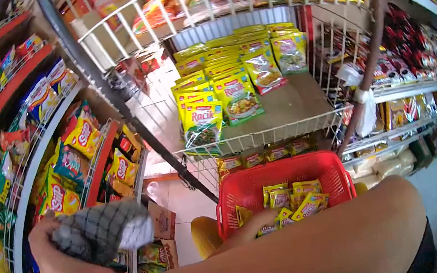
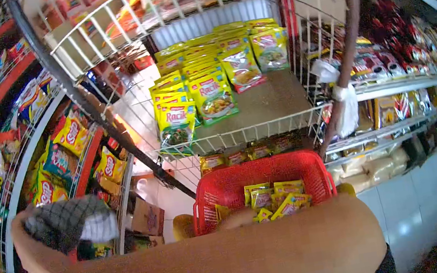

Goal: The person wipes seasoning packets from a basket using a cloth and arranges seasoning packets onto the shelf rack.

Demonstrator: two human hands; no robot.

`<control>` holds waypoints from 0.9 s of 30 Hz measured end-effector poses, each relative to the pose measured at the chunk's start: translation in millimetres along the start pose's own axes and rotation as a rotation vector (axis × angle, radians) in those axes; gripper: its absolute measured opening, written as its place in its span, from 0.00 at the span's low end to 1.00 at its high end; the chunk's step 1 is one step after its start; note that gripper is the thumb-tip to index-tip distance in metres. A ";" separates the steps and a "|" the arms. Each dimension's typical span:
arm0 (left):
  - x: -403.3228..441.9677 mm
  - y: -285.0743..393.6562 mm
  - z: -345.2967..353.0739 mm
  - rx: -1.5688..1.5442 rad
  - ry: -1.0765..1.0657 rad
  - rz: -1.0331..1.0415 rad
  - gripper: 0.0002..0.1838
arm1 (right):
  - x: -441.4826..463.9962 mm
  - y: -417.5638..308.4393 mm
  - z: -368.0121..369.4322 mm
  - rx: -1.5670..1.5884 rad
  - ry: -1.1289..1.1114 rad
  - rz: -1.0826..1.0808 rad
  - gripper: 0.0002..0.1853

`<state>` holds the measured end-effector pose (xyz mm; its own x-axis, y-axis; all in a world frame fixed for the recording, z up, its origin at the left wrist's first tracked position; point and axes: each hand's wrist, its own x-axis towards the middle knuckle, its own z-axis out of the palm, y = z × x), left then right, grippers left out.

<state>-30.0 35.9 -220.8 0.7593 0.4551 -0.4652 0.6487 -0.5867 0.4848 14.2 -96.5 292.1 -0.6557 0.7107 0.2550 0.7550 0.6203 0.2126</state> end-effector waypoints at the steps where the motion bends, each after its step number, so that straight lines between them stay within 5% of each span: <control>1: -5.5 6.6 -5.0 -0.004 0.002 -0.005 0.20 | 1.4 -2.2 -1.0 0.001 0.001 -0.020 0.08; 4: -30.5 38.3 -32.4 0.038 -0.022 -0.041 0.19 | 8.2 -12.8 -3.0 0.013 -0.001 -0.101 0.09; 5: -34.4 41.8 -37.9 0.207 -0.194 -0.108 0.22 | 13.5 -21.8 -2.1 0.024 0.011 -0.136 0.10; 7: -72.6 80.2 -80.8 0.042 -0.306 -0.249 0.18 | 16.7 -28.8 -3.9 0.048 0.030 -0.187 0.10; 14: -220.1 174.2 -186.2 -0.168 0.645 -0.195 0.10 | 20.0 -40.7 -7.5 0.099 0.115 -0.250 0.13; 20: -328.7 266.4 -249.4 -0.126 1.569 -0.510 0.05 | 11.0 -42.6 -4.4 0.072 0.131 -0.214 0.15; 27: -293.0 306.0 -237.8 -0.155 1.598 -0.661 0.03 | -9.3 -36.3 20.7 -0.131 0.098 -0.079 0.17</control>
<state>-41.5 -117.7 240.0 -0.3783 0.7875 0.4866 0.7715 -0.0222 0.6359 -7.3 -118.8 262.5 -0.7143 0.6212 0.3222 0.6995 0.6202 0.3551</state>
